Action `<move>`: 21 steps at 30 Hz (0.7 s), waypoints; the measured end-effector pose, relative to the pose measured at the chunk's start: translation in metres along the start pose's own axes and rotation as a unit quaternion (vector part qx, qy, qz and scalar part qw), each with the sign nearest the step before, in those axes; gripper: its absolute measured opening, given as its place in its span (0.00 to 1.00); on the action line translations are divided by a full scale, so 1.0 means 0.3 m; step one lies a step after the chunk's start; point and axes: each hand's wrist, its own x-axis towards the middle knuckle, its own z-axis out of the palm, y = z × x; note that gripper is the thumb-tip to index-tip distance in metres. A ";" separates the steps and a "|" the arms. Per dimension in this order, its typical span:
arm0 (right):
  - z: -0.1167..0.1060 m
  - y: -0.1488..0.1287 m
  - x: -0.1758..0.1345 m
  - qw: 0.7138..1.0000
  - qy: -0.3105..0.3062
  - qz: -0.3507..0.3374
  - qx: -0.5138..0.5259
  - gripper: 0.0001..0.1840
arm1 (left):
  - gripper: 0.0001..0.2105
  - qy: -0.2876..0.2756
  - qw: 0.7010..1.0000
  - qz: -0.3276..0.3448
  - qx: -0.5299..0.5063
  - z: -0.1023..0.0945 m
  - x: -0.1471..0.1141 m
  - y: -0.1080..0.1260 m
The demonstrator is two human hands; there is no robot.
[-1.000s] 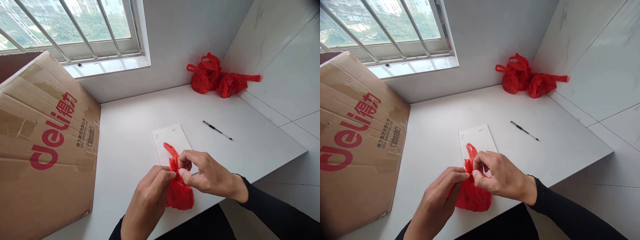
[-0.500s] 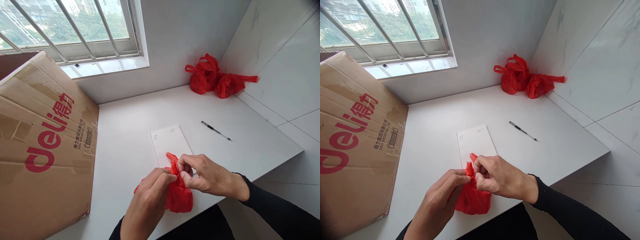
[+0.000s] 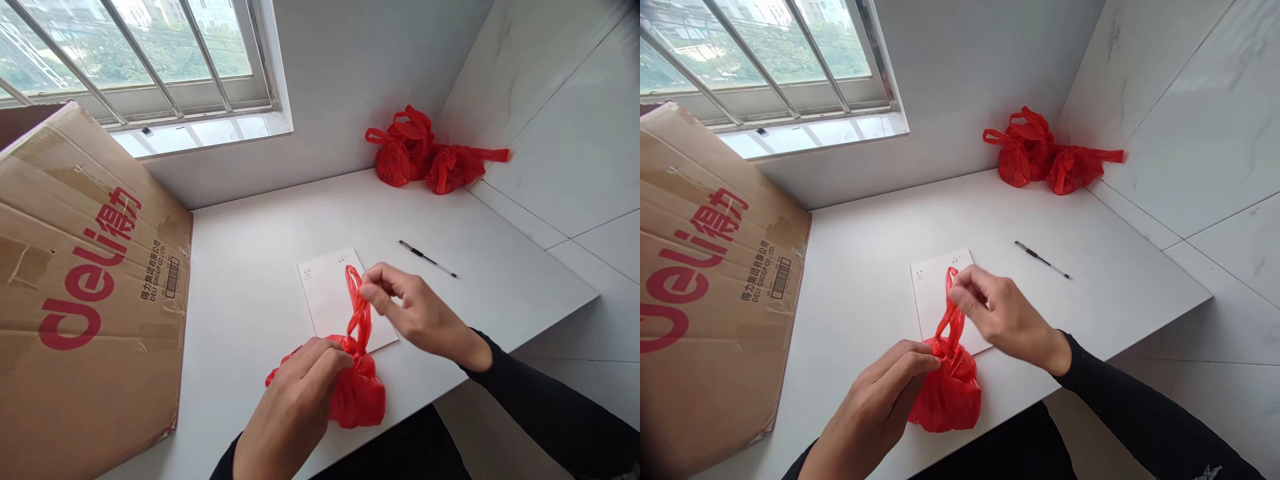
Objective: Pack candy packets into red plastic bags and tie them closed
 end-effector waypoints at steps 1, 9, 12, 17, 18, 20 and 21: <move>-0.010 0.008 0.005 0.999 0.034 0.002 0.011 0.12 | 0.13 -0.002 1.000 -0.006 -0.003 0.001 -0.005 -0.004; 0.004 -0.004 -0.036 0.995 -0.049 -0.088 -0.029 0.06 | 0.12 0.086 0.994 -0.038 -0.062 -0.007 0.010 -0.003; 0.035 -0.004 -0.044 0.979 -0.110 -0.148 -0.089 0.15 | 0.11 0.104 0.991 -0.044 -0.077 -0.003 0.015 0.002; 0.067 0.024 -0.046 0.992 -0.069 -0.108 -0.008 0.09 | 0.10 0.155 0.975 -0.106 -0.116 0.013 0.011 0.017; 0.071 0.027 -0.049 0.994 -0.055 -0.099 -0.001 0.11 | 0.10 0.181 0.967 -0.126 -0.128 0.015 0.011 0.025; 0.082 0.025 -0.058 0.996 -0.046 -0.083 -0.002 0.18 | 0.09 0.235 0.946 -0.162 -0.151 0.018 0.014 0.046; 0.087 0.021 -0.064 0.996 -0.053 -0.077 -0.002 0.20 | 0.09 0.257 0.938 -0.171 -0.159 0.017 0.016 0.060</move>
